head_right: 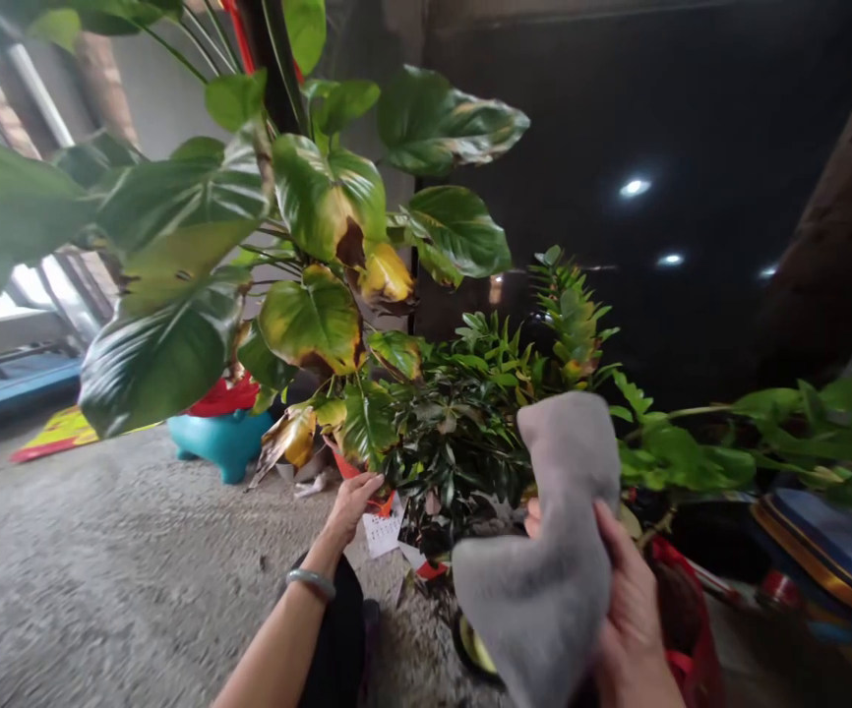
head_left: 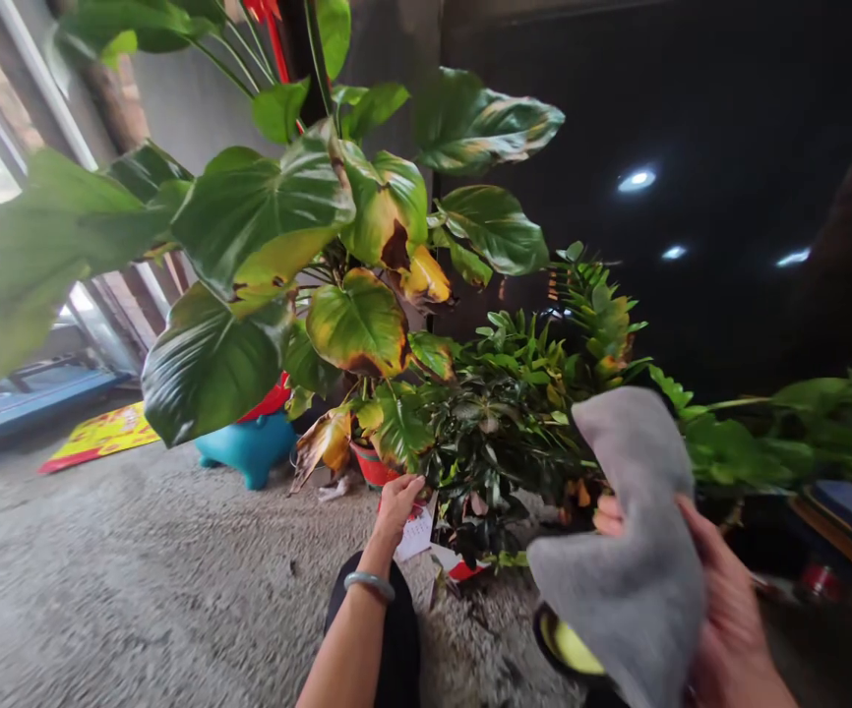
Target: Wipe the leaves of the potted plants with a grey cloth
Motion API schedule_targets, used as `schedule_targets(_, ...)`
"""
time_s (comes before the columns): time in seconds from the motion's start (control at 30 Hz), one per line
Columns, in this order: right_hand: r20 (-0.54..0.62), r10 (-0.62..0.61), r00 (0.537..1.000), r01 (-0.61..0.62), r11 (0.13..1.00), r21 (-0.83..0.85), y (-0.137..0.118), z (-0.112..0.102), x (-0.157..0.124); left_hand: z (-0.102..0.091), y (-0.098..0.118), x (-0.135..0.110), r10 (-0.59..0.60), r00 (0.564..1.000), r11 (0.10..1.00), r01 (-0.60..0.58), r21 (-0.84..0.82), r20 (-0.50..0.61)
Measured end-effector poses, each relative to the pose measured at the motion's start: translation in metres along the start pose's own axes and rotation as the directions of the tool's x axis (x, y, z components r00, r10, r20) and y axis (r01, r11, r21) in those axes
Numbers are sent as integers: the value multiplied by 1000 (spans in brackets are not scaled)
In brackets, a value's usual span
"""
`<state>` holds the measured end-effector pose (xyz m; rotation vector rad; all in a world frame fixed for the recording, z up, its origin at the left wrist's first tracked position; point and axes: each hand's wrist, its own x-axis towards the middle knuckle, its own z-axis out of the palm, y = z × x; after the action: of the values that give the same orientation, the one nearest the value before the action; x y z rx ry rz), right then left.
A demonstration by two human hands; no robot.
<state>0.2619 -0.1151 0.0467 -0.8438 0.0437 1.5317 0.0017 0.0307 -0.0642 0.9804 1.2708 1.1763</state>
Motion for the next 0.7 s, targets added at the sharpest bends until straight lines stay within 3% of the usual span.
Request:
schedule_targets(0.07, -13, 28, 1000, -28, 999, 16, 12, 28, 11, 3, -1, -1, 13, 1000, 1000, -13, -6, 2)
schedule_targets(0.13, -76, 93, 993, -94, 995, -12, 41, 35, 20, 4, -3, 0, 28, 1000, 1000, -28, -12, 2)
schedule_targets(0.2, -121, 170, 978, -184, 976, -114, 71, 19, 20, 2, -5, 1, 36, 999, 999, -36, -15, 0)
schedule_targets(0.27, -71, 154, 985, -167, 954, -248, 87, -11, 11, -1, -7, 3, 32, 999, 999, -32, -14, -3)
schedule_targets(0.33, -47, 112, 993, -122, 943, -310, 80, -37, -2, -4, -8, 5, 24, 1000, 1000, -24, -11, -8)
schedule_targets(0.4, -63, 59, 996, -76, 946, -314, 56, -41, -13, -6, -8, 6, 19, 1000, 1000, -19, -10, -11)
schedule_targets(0.47, -127, -54, 990, 19, 965, -262, 29, -20, -16, -4, -7, 6, 17, 1000, 1000, -17, -14, -12)
schedule_targets(0.53, -229, -289, 930, 260, 954, -148, 14, 14, -9, -2, -6, 5, 19, 1000, 1000, -19, -19, -10)
schedule_targets(0.57, -250, -309, 918, 291, 951, -108, 13, 29, -3, 0, -6, 4, 20, 1000, 1000, -21, -20, -7)
schedule_targets(0.63, -243, -181, 953, 167, 983, -80, 26, 45, 9, 2, -5, 3, 24, 1000, 1000, -24, -20, 0)
schedule_targets(0.7, -223, 41, 974, -71, 989, -130, 51, 37, 19, 1, -4, 2, 28, 1000, 999, -28, -17, 4)
